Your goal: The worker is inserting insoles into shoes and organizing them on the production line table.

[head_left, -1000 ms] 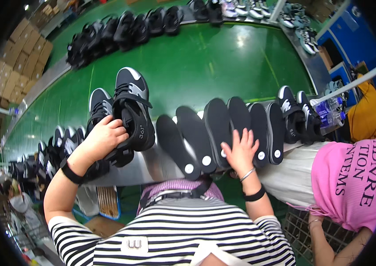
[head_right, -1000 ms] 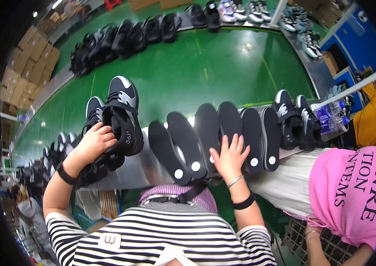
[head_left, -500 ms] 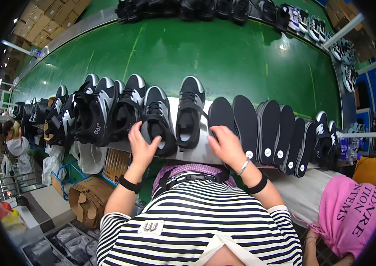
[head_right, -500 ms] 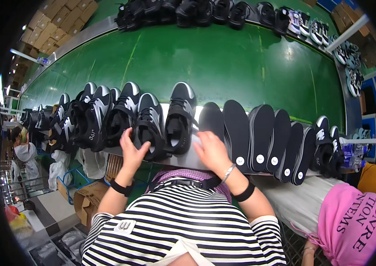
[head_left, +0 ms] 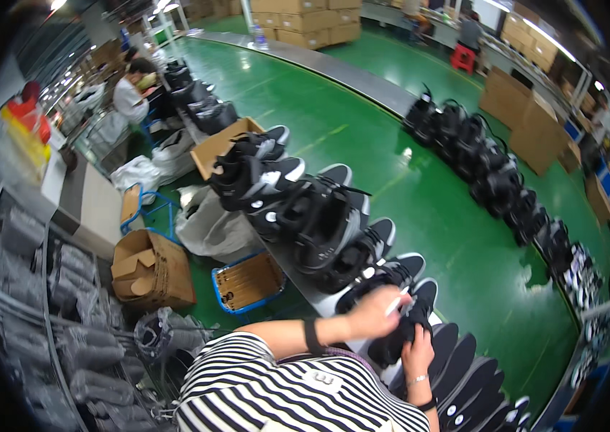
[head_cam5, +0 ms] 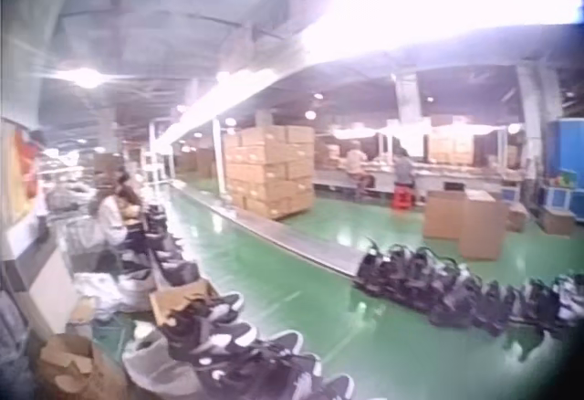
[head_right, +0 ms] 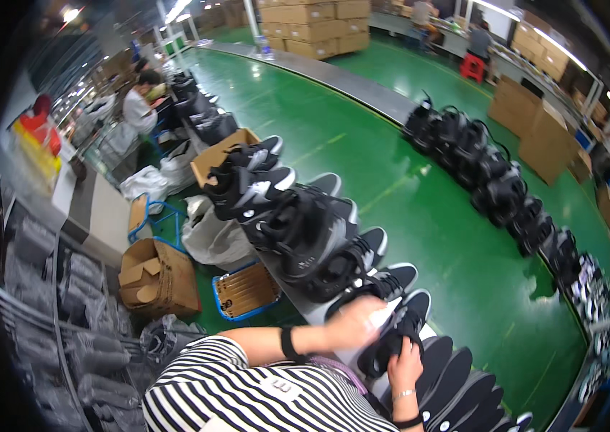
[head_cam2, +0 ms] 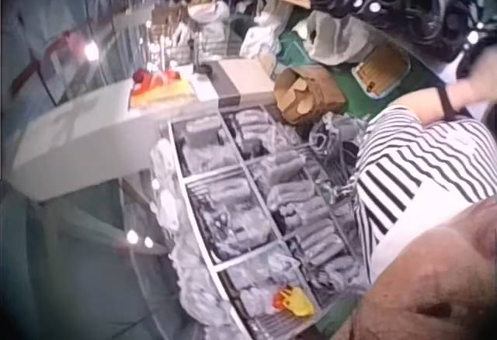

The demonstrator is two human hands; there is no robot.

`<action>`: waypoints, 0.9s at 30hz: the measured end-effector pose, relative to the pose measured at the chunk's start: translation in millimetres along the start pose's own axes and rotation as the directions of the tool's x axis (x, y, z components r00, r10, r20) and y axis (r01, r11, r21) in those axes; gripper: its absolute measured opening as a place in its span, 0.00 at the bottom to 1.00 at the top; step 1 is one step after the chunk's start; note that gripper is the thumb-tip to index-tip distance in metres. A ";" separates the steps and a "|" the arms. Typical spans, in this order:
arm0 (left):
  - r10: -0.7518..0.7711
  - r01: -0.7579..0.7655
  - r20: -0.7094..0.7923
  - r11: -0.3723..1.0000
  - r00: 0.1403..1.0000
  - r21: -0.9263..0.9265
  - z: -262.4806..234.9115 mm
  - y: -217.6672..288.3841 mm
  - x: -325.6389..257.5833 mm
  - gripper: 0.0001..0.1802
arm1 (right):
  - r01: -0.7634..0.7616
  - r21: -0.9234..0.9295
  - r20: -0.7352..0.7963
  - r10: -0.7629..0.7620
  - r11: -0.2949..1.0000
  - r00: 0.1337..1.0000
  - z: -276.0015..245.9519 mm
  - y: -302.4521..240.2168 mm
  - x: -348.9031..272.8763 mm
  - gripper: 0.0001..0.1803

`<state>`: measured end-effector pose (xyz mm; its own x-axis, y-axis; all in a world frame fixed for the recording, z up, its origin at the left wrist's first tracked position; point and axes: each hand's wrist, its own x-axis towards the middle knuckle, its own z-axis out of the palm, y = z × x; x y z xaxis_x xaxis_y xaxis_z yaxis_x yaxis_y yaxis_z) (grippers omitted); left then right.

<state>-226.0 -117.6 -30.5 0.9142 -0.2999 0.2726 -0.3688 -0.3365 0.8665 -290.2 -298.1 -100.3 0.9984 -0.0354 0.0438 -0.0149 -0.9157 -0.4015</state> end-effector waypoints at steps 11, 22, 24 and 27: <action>0.052 -0.037 0.217 0.997 0.975 -0.075 95.2 -50.6 -16.9 0.15 | 0.117 0.115 -0.211 -0.090 0.986 0.973 4.8 7.4 -25.7 0.21; -0.349 0.478 0.374 0.808 0.859 -0.344 72.8 -58.0 6.7 0.10 | -0.229 0.709 0.198 0.124 0.667 0.972 11.0 33.3 19.1 0.12; -0.355 0.496 0.386 0.786 0.851 -0.369 78.5 -62.2 5.1 0.11 | -0.133 0.630 0.078 0.108 0.765 0.991 9.1 28.6 12.4 0.12; -0.368 0.499 0.398 0.812 0.840 -0.302 79.5 -63.6 0.2 0.12 | 0.161 0.263 -0.315 -0.073 0.951 0.946 -16.4 1.3 0.4 0.11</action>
<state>-215.7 -167.2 -118.8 0.8370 -0.4833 -0.2567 0.2075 -0.1537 0.9661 -290.8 -305.9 -85.8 0.9286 -0.0928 0.3594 0.1612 -0.7712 -0.6158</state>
